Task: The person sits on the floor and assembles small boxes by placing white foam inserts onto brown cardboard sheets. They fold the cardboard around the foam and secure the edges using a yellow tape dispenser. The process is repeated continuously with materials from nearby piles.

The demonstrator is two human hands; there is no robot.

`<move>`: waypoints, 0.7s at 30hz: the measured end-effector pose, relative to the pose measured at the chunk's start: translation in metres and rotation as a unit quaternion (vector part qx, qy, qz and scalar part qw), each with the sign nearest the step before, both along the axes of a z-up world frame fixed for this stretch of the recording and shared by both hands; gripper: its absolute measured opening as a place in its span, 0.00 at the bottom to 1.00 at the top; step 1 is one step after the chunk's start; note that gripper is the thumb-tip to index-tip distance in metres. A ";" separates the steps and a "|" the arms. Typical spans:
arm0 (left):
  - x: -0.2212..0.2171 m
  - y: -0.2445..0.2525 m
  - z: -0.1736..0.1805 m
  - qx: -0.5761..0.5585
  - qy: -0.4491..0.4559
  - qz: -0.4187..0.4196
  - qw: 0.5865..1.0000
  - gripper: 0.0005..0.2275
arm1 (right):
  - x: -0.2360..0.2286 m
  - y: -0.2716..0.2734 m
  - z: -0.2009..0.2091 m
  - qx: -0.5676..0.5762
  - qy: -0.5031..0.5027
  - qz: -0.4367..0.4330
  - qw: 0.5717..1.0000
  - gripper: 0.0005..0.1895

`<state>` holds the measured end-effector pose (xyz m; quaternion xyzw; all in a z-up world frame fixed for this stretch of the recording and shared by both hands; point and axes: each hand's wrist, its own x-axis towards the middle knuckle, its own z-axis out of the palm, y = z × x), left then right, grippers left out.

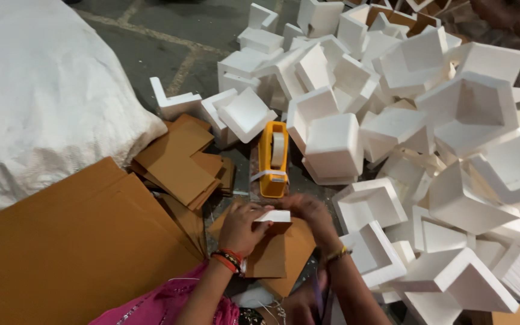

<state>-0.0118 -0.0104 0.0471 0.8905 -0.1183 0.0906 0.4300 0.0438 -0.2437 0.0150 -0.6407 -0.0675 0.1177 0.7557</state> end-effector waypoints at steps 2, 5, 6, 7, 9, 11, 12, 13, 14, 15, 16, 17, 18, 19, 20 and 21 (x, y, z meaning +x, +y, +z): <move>-0.001 0.001 -0.001 -0.009 0.004 0.002 1.000 0.15 | 0.042 0.014 -0.007 -0.046 0.035 -0.079 0.995 0.15; -0.001 0.001 0.000 0.011 0.013 -0.002 1.000 0.14 | 0.084 0.042 0.004 -0.234 -0.012 -0.122 0.965 0.18; -0.001 0.002 0.000 0.015 -0.003 -0.003 1.000 0.15 | 0.083 0.050 0.009 -0.314 -0.042 -0.123 0.940 0.20; -0.001 0.003 -0.001 0.020 -0.019 -0.005 1.000 0.15 | 0.073 0.051 0.015 -0.318 -0.066 -0.148 0.934 0.20; 0.001 0.002 -0.002 0.020 -0.021 0.004 1.000 0.15 | 0.048 0.045 0.025 -0.330 -0.119 -0.189 0.917 0.19; 0.001 -0.002 -0.005 0.015 0.012 0.026 0.999 0.15 | -0.001 0.033 0.020 -0.348 -0.149 -0.188 0.906 0.24; 0.002 -0.003 -0.005 0.027 0.002 0.028 0.999 0.15 | -0.026 0.031 0.013 -0.375 -0.091 -0.183 0.904 0.22; 0.003 -0.004 -0.006 0.040 -0.008 0.030 0.999 0.16 | -0.046 0.028 0.004 -0.401 -0.032 -0.177 0.898 0.20; 0.004 -0.007 -0.006 0.052 -0.018 0.028 0.998 0.16 | -0.059 0.027 -0.006 -0.373 -0.039 -0.171 0.911 0.21; 0.006 -0.008 -0.007 0.051 -0.014 0.031 0.998 0.15 | -0.067 0.029 -0.017 -0.345 -0.045 -0.165 0.923 0.21; 0.008 -0.008 -0.008 0.051 -0.009 0.027 0.998 0.14 | -0.074 0.029 -0.025 -0.317 -0.047 -0.163 0.933 0.22; 0.008 -0.009 -0.009 0.051 -0.004 0.024 0.998 0.14 | -0.071 0.025 -0.029 -0.345 -0.037 -0.149 0.926 0.21; 0.008 -0.008 -0.008 0.045 0.010 0.020 0.999 0.14 | -0.058 0.024 -0.030 -0.370 -0.028 -0.134 0.919 0.20; 0.007 -0.007 -0.007 0.039 0.023 0.016 0.999 0.15 | -0.049 0.024 -0.027 -0.395 -0.019 -0.118 0.911 0.19; 0.009 -0.006 -0.005 0.033 0.031 0.015 0.999 0.15 | -0.043 0.024 -0.022 -0.462 -0.072 -0.117 0.876 0.19; 0.009 -0.005 -0.003 0.046 0.026 0.010 0.999 0.16 | -0.043 0.023 -0.016 -0.526 -0.125 -0.116 0.833 0.20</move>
